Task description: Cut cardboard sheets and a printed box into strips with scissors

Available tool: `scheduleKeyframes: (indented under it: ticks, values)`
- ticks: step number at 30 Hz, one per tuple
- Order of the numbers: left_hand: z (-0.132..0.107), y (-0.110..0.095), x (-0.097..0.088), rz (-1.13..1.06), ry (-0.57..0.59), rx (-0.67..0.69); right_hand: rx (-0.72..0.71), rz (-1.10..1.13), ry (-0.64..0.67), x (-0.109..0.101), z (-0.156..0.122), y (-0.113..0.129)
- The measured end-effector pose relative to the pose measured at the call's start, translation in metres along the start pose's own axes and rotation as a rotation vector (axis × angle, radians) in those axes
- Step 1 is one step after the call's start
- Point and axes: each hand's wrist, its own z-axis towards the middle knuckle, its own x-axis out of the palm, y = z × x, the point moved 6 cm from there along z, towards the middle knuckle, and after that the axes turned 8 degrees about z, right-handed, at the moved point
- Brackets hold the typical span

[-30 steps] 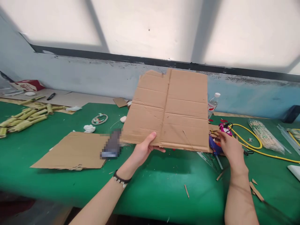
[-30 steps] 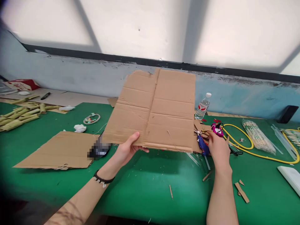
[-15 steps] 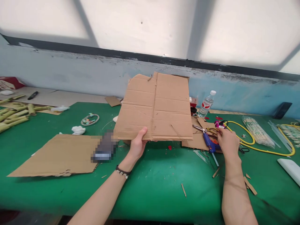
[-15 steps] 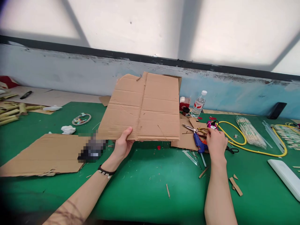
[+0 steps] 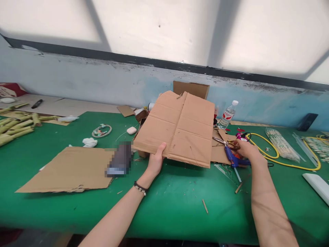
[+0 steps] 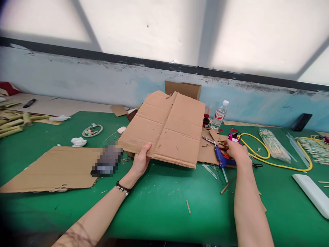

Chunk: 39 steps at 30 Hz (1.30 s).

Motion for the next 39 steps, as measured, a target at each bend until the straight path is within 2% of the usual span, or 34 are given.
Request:
scheduleKeyframes:
  ticks: [3, 5, 7, 9, 13, 15, 16, 18, 21, 24, 28, 31, 36, 39]
  values:
    - [-0.001, -0.001, 0.000, -0.020, -0.007, -0.005, -0.023, -0.024, -0.036, -0.011, -0.005, 0.002]
    - [-0.003, -0.002, 0.001, -0.039, -0.017, -0.015, -0.034, -0.047, -0.122, -0.018, -0.012, 0.004]
    - [-0.005, -0.004, 0.003, -0.057, -0.026, -0.030, -0.050, -0.054, -0.294, -0.029, -0.022, 0.007]
    - [-0.006, -0.007, 0.004, -0.078, -0.043, -0.045, -0.045, -0.018, -0.531, -0.042, -0.033, 0.009]
    - [-0.003, -0.017, -0.001, -0.142, -0.104, -0.054, 0.110, 0.193, -0.970, -0.066, -0.060, 0.008]
    - [0.000, -0.025, -0.007, -0.182, -0.141, -0.025, 0.160, 0.373, -1.070, -0.068, -0.069, 0.013]
    - [0.002, -0.030, -0.010, -0.203, -0.158, -0.006, 0.171, 0.505, -1.079, -0.066, -0.071, 0.017]
    - [0.006, -0.040, -0.015, -0.242, -0.152, -0.001, 0.136, 0.896, -0.984, -0.051, -0.068, 0.031]
    - [0.010, -0.056, -0.009, -0.280, -0.029, -0.037, -0.014, 1.522, -0.686, -0.019, -0.059, 0.072]
    - [0.015, -0.082, 0.004, -0.310, 0.068, -0.003, -0.057, 1.806, -0.394, 0.007, -0.062, 0.119]
    - [0.023, -0.108, 0.029, -0.346, 0.148, -0.011, -0.043, 1.850, 0.029, 0.026, -0.083, 0.173]
    - [0.023, -0.115, 0.050, -0.358, 0.207, 0.000, -0.136, 1.749, 0.289, 0.028, -0.107, 0.203]
    - [0.014, -0.098, 0.063, -0.350, 0.129, 0.081, -0.315, 1.655, 0.617, 0.024, -0.145, 0.235]
    - [0.004, -0.078, 0.064, -0.312, 0.071, 0.045, -0.371, 1.668, 0.703, 0.023, -0.157, 0.243]
